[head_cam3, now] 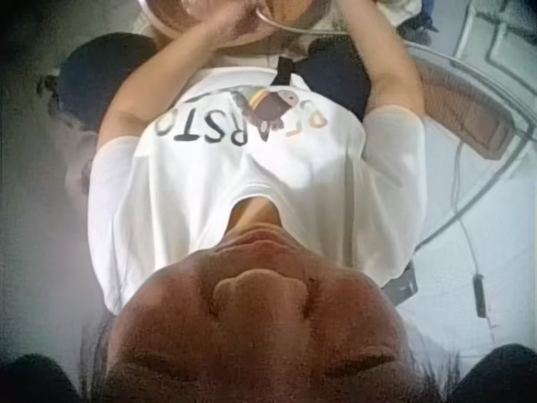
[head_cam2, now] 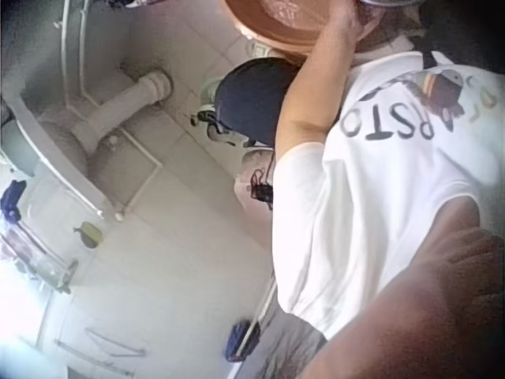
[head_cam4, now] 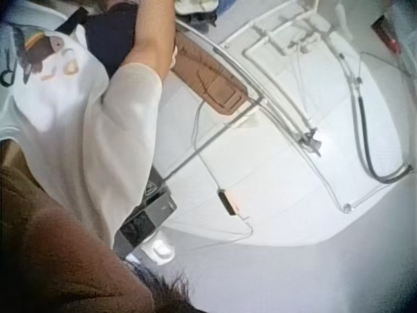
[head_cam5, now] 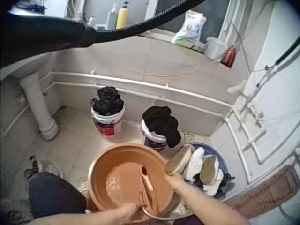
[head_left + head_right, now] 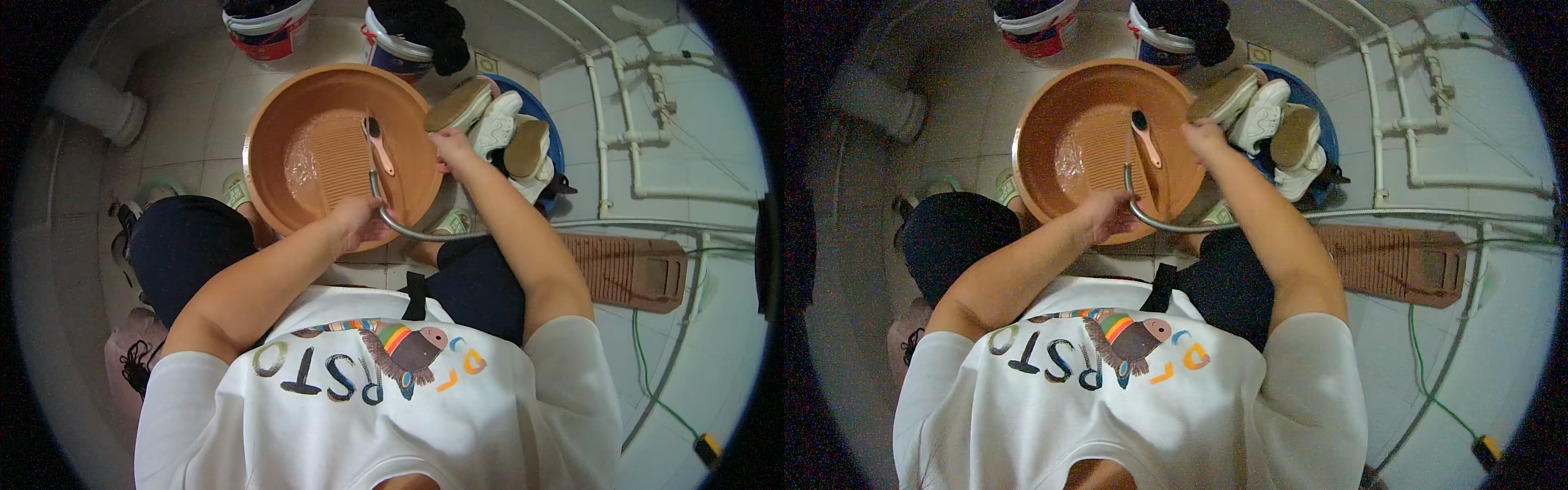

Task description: The person sits on the floor and washes a pair of white sneakers. They use a handheld shower hose to rinse the shoes inside and out, then scrub them with a brush in a basin of water. The person handles the shoes one at a time, rinsing and scrubbing different parts before placing them in a blue basin.

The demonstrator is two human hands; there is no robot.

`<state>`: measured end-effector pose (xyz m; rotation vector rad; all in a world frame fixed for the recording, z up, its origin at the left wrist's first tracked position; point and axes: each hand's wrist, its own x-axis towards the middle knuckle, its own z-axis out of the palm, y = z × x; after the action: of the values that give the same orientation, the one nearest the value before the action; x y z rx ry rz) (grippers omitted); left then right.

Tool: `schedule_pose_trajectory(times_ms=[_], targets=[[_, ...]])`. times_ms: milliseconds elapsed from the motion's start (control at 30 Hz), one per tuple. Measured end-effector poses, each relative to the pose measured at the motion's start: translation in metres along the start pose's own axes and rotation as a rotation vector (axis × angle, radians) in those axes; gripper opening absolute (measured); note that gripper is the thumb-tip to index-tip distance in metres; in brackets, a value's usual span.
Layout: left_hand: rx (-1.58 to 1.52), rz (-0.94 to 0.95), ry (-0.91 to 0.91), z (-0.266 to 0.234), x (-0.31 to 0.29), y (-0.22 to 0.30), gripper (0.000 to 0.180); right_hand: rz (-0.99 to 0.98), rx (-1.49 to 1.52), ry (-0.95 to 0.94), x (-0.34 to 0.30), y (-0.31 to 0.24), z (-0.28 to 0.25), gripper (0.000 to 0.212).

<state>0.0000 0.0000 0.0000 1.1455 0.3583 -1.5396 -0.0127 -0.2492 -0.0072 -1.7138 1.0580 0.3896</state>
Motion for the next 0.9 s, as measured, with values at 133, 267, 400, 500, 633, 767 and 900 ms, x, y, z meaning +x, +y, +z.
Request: schedule_pose_trajectory(times_ms=[133,267,400,500,633,767,900], targets=[[0.005,-0.077,-0.018,-0.004,0.005,0.001,0.024,0.223,0.259,0.276,0.060,0.002,-0.019,0.069],[0.000,-0.095,0.030,-0.010,-0.002,-0.003,0.023,0.247,0.598,0.271,0.113,0.038,-0.016,0.082],[-0.009,-0.097,0.065,-0.007,0.000,0.006,0.023,0.164,0.658,0.236,0.162,0.064,-0.025,0.071],[-0.079,-0.090,0.080,-0.014,0.007,0.007,0.021,0.105,0.481,0.366,0.158,0.046,-0.014,0.059],[-0.146,-0.071,0.068,-0.014,0.013,0.009,0.018,-0.101,-0.348,0.423,0.107,0.044,-0.001,0.060],[-0.164,-0.011,0.188,-0.004,0.004,0.012,0.018,-0.245,-0.543,0.354,0.057,0.022,0.031,0.059],[-0.191,0.039,0.215,-0.009,-0.006,0.004,0.016,-0.303,-0.921,0.271,0.024,-0.010,0.070,0.053]])
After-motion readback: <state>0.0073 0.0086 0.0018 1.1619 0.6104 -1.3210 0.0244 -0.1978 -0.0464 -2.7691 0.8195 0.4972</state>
